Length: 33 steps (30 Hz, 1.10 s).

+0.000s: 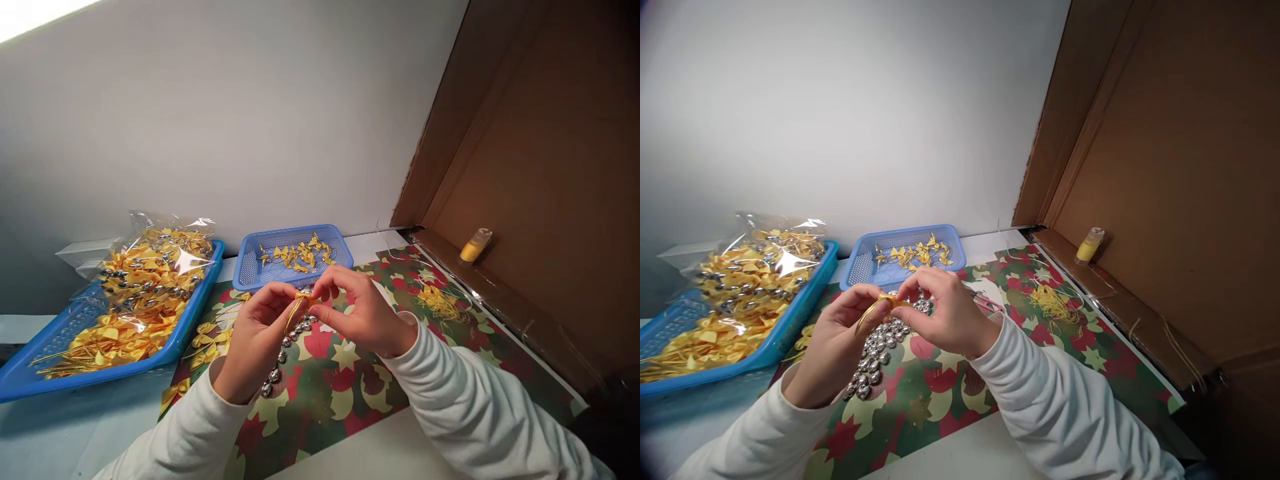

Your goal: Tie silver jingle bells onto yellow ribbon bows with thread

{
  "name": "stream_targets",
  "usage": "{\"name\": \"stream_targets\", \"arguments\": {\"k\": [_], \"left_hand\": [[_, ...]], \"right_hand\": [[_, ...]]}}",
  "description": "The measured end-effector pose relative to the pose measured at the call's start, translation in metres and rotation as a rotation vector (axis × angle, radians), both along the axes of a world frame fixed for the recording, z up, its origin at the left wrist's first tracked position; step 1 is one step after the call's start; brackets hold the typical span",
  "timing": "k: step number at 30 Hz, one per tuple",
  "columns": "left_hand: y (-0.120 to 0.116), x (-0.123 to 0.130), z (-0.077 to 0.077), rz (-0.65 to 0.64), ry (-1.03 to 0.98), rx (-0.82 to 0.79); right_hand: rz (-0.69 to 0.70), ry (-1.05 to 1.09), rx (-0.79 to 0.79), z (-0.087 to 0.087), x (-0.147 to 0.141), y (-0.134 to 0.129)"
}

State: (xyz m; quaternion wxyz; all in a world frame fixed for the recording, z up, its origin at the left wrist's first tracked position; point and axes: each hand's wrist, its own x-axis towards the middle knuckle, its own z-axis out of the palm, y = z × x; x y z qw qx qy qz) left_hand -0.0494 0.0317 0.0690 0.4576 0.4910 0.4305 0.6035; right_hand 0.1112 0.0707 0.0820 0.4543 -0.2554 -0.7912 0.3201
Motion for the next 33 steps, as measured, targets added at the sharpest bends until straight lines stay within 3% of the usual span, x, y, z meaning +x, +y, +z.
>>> {"name": "stream_targets", "arguments": {"k": [10,18,23,25,28,31,33], "left_hand": [[-0.002,-0.002,-0.006,0.003,0.012,0.025],[-0.009,-0.001,-0.015,0.312,0.414,0.329],[-0.007,-0.003,-0.021,0.422,0.554,0.503],[-0.006,-0.004,-0.020,0.373,0.467,0.483],[-0.004,-0.005,-0.015,0.184,0.221,0.303],[0.000,-0.004,-0.008,-0.057,-0.061,0.032],[0.002,-0.003,-0.005,-0.148,-0.190,-0.114]], "right_hand": [[0.119,0.017,-0.140,0.000,-0.002,-0.002],[0.145,0.085,-0.319,-0.007,-0.010,-0.009],[-0.017,0.213,-0.495,-0.016,-0.022,-0.024],[-0.062,0.241,-0.483,-0.014,-0.023,-0.028],[-0.024,0.252,-0.369,-0.008,-0.018,-0.026],[0.015,0.203,-0.149,-0.003,-0.009,-0.016],[-0.023,0.156,0.011,-0.001,-0.005,-0.010]]}}
